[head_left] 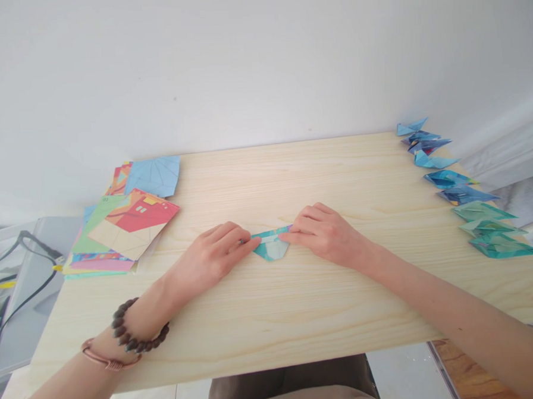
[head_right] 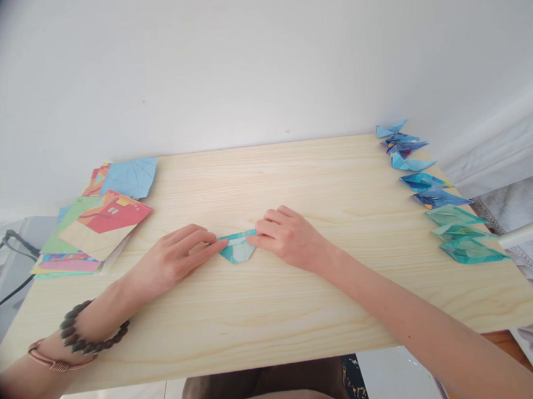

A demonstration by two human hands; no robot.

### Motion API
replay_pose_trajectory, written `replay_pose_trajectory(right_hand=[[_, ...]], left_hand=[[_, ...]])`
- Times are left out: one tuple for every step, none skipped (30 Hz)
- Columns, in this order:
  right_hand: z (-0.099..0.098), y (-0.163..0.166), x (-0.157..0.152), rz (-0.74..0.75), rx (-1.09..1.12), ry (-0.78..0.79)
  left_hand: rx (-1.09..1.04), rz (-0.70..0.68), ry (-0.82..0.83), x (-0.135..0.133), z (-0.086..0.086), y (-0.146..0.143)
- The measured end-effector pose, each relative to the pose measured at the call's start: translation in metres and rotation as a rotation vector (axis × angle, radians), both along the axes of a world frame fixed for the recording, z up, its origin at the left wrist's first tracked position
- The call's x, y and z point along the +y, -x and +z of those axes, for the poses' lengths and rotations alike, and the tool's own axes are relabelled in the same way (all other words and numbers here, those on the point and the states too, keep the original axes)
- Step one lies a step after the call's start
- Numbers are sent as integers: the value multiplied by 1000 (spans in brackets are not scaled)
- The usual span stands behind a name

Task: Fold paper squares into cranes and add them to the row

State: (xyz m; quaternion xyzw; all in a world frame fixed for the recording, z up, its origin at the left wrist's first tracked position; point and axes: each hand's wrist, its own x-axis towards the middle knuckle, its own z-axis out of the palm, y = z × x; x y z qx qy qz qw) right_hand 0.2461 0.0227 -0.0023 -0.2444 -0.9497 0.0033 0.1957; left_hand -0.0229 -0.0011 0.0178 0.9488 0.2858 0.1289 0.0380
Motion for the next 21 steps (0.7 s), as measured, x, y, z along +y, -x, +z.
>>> replay_pose_trajectory(right_hand=[[0,0,0,-2,11,0],[-1,0,0,-4,22,-3],[-1,0,0,-6,29,-10],[0,0,0,-9,30,-21],[1,0,-1,-13,24,-29],[2,0,-2,-16,11,-33],[3,-1,-2,-18,-7,-31],[4,-2,-3,-22,-22,-27],[4,-2,-5,-27,-35,-22],[4,-3,-6,-33,-46,-18],[4,-4,-7,-41,-55,-14],[4,-5,-9,-49,-61,-13],[3,-6,-10,-59,-63,-13],[2,-6,-12,-70,-63,-13],[2,-6,-14,-79,-64,-10],[2,-6,-17,-90,-64,-1],[3,-4,-19,-101,-57,13],[5,-2,-21,-118,-44,37],[8,1,-22,-143,-26,70],[10,6,-24,-178,9,107],[13,11,-24,-231,37,158]], left_hand=[[14,-3,-4,0,0,0],[29,-7,-13,0,-1,1],[45,-10,-23,0,-1,1],[62,-12,-34,-1,-1,2],[78,-13,-43,-1,-1,2],[93,-9,-49,-2,0,2],[106,-2,-51,-2,1,2],[116,6,-52,-3,2,2],[125,18,-49,-4,3,1],[132,30,-44,-6,4,1],[137,44,-39,-9,4,0],[142,63,-34,-12,4,-1],[146,78,-33,-16,4,-2],[142,101,-40,-21,3,-4],[141,126,-47,-26,3,-6],[131,147,-74,-31,2,-8],[122,168,-98,-36,1,-10],[119,188,-121,-40,1,-12],[122,206,-133,-43,1,-14],[126,221,-140,-46,1,-16],[132,233,-139,-47,1,-18]])
